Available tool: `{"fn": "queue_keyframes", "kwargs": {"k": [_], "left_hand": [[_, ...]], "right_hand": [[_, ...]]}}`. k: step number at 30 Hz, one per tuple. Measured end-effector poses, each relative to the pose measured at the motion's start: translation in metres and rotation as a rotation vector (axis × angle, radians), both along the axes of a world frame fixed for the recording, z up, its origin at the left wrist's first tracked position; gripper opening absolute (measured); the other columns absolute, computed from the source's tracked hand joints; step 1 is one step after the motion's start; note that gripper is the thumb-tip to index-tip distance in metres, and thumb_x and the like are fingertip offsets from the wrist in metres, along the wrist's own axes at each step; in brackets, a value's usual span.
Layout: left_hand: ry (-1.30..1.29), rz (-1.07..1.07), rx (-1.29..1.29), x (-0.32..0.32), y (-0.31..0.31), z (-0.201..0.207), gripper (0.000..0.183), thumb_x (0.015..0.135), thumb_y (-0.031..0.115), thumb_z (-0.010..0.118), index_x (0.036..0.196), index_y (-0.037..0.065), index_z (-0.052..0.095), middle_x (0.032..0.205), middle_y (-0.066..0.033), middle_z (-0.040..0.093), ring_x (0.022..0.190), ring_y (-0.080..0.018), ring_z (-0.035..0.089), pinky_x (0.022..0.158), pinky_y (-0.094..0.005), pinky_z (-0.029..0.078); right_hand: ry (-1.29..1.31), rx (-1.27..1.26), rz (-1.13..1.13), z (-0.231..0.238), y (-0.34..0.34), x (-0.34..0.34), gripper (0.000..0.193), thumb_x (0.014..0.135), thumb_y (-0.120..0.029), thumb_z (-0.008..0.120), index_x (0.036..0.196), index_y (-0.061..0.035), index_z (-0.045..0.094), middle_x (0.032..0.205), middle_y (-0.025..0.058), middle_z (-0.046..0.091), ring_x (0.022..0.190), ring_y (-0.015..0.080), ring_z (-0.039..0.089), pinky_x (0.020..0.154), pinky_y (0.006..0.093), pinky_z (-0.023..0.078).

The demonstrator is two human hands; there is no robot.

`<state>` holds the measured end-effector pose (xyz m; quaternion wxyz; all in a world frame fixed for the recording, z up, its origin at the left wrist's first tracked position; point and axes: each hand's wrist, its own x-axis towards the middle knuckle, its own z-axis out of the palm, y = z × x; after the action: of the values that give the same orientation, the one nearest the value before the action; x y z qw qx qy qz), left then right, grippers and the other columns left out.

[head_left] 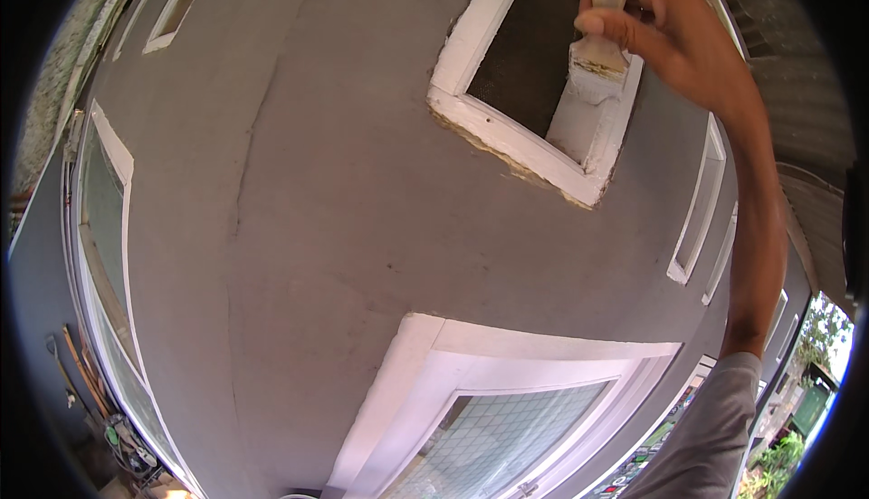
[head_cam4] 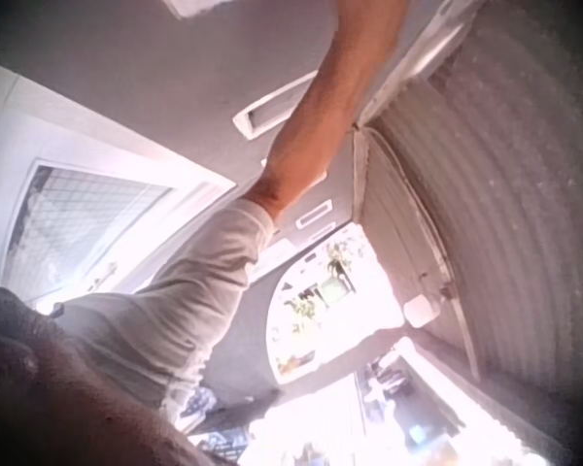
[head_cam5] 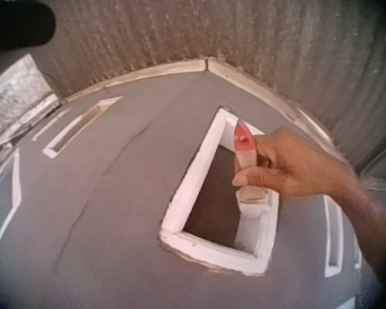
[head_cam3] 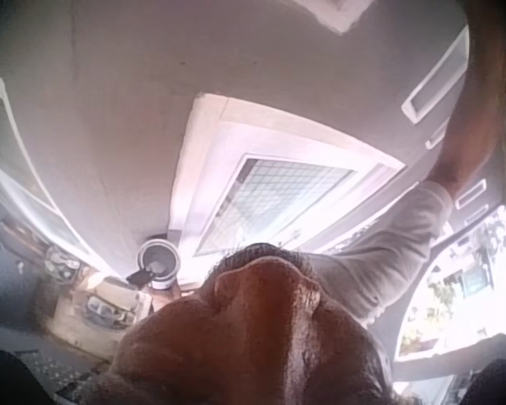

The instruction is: The person paints the white frames of a window and a door on the exterior of a house using a paintbrush and a small paint can. The person moves a red stool to reach different areas and applies white paint to the trim.

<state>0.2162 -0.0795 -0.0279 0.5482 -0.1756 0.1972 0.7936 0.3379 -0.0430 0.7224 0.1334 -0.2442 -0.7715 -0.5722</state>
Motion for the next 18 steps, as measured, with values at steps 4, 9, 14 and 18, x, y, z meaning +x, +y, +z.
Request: {"fn": "queue_keyframes", "kwargs": {"k": [4, 9, 14, 18], "left_hand": [[0.003, 0.000, 0.003, -0.002, 0.002, -0.001, 0.022, 0.087, 0.033, 0.057, 0.092, 0.012, 0.061, 0.100, -0.0042, 0.065, 0.101, -0.0229, 0.062, 0.096, -0.0494, 0.049], [0.009, 0.006, 0.001, -0.005, 0.000, -0.003, 0.021, 0.087, 0.032, 0.057, 0.092, 0.012, 0.061, 0.099, -0.0042, 0.065, 0.100, -0.0227, 0.062, 0.096, -0.0491, 0.050], [0.004, 0.018, -0.008, -0.004, -0.002, -0.006, 0.021, 0.087, 0.032, 0.057, 0.091, 0.012, 0.061, 0.098, -0.0042, 0.065, 0.099, -0.0225, 0.062, 0.095, -0.0488, 0.050], [-0.004, 0.020, -0.014, -0.003, -0.006, -0.009, 0.020, 0.086, 0.031, 0.057, 0.090, 0.012, 0.061, 0.098, -0.0041, 0.065, 0.099, -0.0224, 0.062, 0.095, -0.0486, 0.050]], "right_hand": [[0.322, -0.169, 0.072, 0.005, 0.003, -0.003, 0.037, 0.097, -0.036, 0.071, 0.094, 0.0000, 0.065, 0.078, 0.0151, 0.064, 0.068, 0.0226, 0.060, 0.066, 0.0404, 0.047], [0.173, 0.434, -0.049, 0.020, -0.002, 0.001, 0.040, 0.095, -0.039, 0.073, 0.094, 0.0008, 0.064, 0.079, 0.0155, 0.064, 0.069, 0.0236, 0.060, 0.065, 0.0393, 0.048], [0.088, 0.267, 0.069, 0.017, 0.012, 0.009, 0.041, 0.094, -0.041, 0.073, 0.103, -0.0018, 0.069, 0.078, 0.0109, 0.067, 0.067, 0.0208, 0.061, 0.064, 0.0354, 0.046], [-0.205, 0.419, -0.088, 0.017, 0.023, 0.013, 0.041, 0.094, -0.040, 0.074, 0.102, -0.0008, 0.069, 0.075, 0.0096, 0.067, 0.062, 0.0179, 0.062, 0.060, 0.0341, 0.047]]}}
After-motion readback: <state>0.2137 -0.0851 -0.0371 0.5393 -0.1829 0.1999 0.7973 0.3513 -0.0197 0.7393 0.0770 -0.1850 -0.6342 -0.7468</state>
